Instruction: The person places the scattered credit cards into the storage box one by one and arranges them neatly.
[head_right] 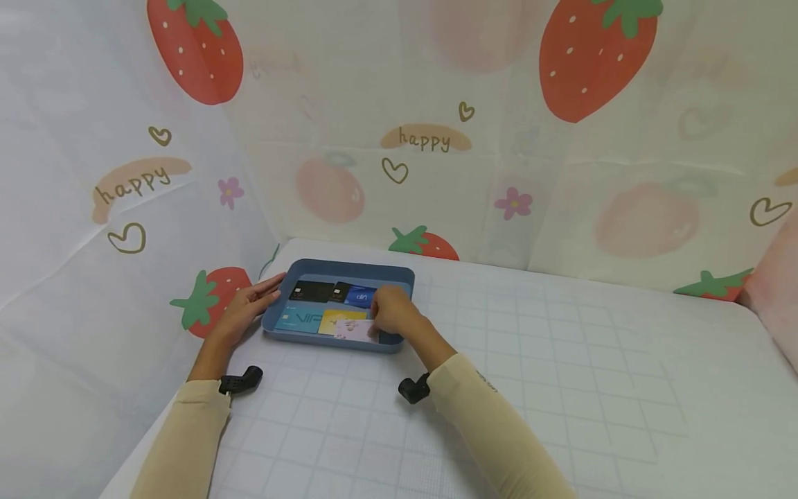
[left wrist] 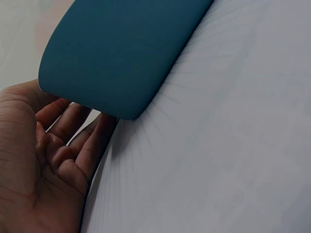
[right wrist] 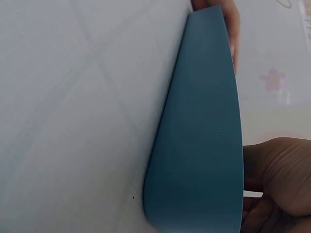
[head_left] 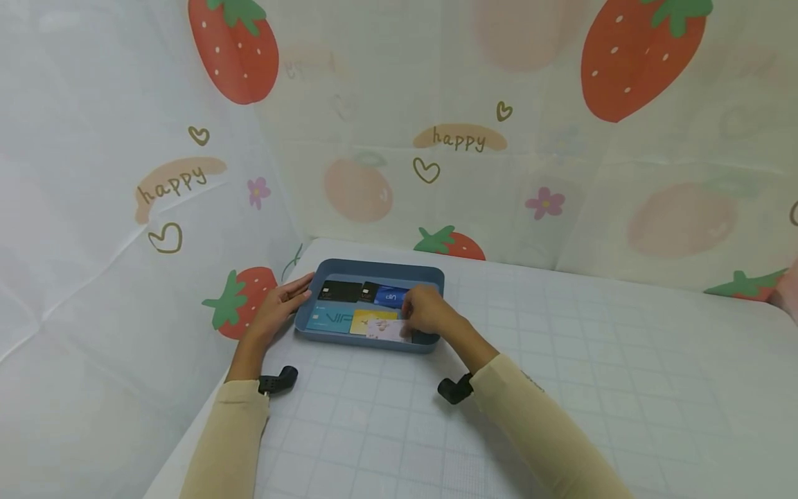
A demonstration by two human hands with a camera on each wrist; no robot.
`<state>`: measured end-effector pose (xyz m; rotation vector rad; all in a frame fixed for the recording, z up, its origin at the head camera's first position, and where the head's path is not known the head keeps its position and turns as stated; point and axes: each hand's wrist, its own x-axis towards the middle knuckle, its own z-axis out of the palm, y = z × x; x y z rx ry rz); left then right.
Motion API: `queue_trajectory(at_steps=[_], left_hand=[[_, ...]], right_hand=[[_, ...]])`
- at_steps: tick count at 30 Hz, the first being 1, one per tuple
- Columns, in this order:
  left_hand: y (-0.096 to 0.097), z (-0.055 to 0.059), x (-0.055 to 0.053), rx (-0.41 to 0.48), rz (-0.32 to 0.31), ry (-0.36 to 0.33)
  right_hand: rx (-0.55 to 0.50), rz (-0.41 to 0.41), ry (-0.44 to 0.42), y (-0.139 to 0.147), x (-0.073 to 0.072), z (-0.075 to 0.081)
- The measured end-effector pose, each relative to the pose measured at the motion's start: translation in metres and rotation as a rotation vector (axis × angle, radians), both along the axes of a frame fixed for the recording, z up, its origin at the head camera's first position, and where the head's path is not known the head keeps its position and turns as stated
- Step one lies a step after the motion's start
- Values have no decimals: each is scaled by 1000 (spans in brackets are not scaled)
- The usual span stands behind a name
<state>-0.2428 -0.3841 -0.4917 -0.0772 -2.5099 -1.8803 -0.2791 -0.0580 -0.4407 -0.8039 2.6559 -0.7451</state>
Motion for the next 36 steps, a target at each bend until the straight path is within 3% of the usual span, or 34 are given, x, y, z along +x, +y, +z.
queue_trajectory(at_steps=[7,36], left_hand=[[-3,-11,-6,-11,9,17],[-5,-14,-10,5,3,21]], right_hand=[[72,21,29,-1,2,-4],[117,-34,9,0,0,5]])
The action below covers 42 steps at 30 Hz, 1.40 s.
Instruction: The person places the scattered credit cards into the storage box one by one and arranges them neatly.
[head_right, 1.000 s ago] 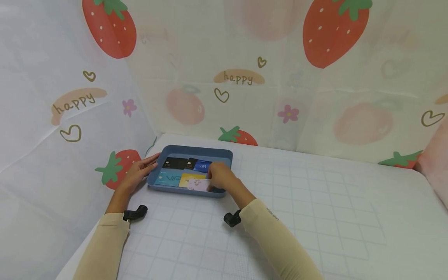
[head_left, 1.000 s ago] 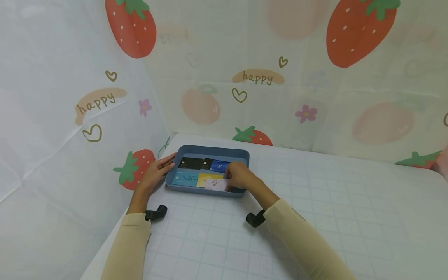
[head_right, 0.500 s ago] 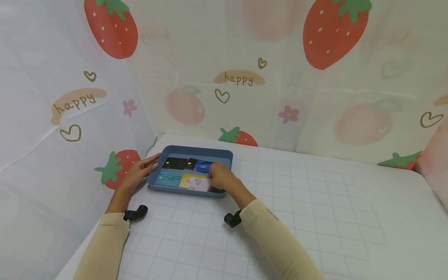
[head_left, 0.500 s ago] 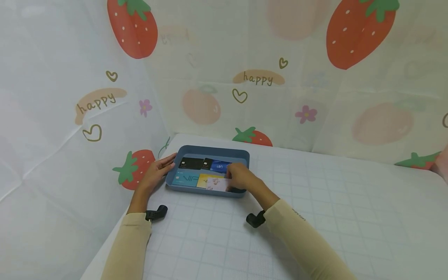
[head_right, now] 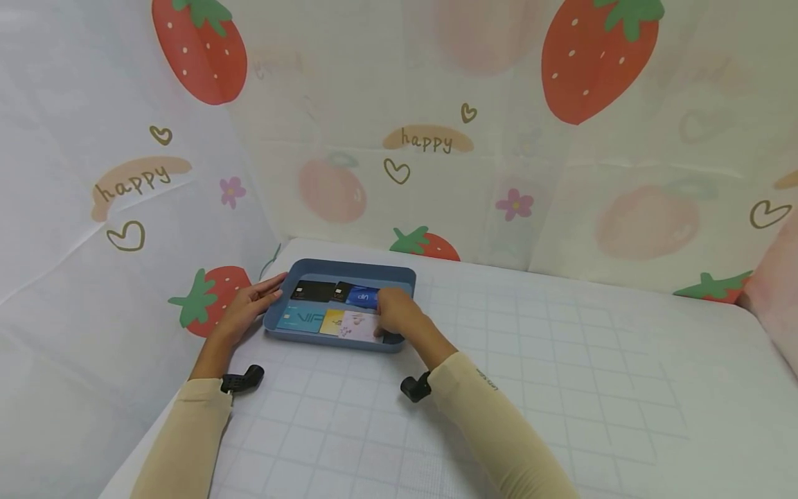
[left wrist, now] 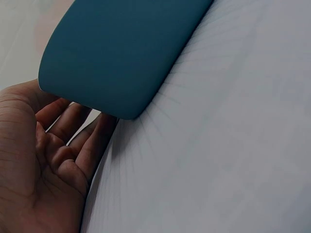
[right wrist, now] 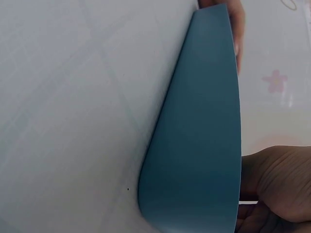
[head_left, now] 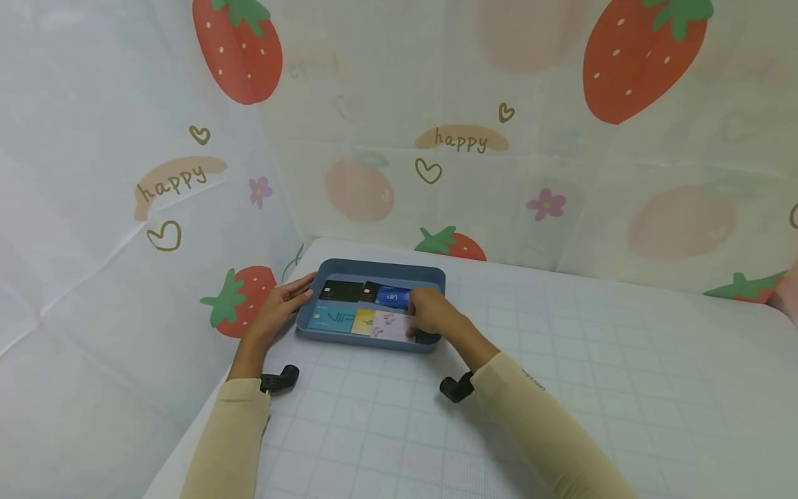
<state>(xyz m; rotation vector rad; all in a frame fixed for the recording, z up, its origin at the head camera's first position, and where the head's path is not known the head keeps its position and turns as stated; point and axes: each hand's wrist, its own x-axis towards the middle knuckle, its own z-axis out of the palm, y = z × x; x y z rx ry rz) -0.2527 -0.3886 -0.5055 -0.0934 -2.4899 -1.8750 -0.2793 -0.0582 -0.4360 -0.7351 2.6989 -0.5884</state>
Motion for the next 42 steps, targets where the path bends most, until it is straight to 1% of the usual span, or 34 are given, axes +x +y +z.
queue_trajectory(at_steps=[1,4,6,8,12,14,17,20,23,28,31,35,37,38,40,42], left_hand=[[0,0,0,3,-4,-4],[4,11,5,-9,-20,-7],[7,17,8,-21,-20,-15],[9,19,9,-33,-20,-19],[5,6,0,-11,-13,-27],[6,2,-4,-7,-18,-24],[10,1,-7,-11,-26,-13],[13,0,-10,-23,-39,11],[15,-1,-13,-32,-42,26],[14,-5,-20,-42,-31,9],[11,-6,-22,-58,-44,-3],[5,0,-23,-76,-27,-33],[1,5,-21,-56,-29,-34],[-2,9,-21,-43,-31,-24],[-7,15,-20,-22,-53,7],[-11,23,-20,-11,-81,45]], right_hand=[[2,-1,0,0,0,0],[9,-6,-2,0,0,-1],[10,-9,-5,0,-1,-1],[8,-12,-8,0,-1,-1],[11,-9,-6,2,1,1],[11,-16,-11,5,1,2],[-2,-34,-18,10,1,3],[-17,-54,-1,14,1,5],[-37,-53,32,19,1,7],[-79,-47,55,29,3,13],[-106,-48,63,36,6,16],[-156,-34,88,43,9,21],[-180,-22,109,47,11,25],[-187,-17,123,49,12,27],[-190,-5,156,56,15,33],[-178,-15,182,64,18,38]])
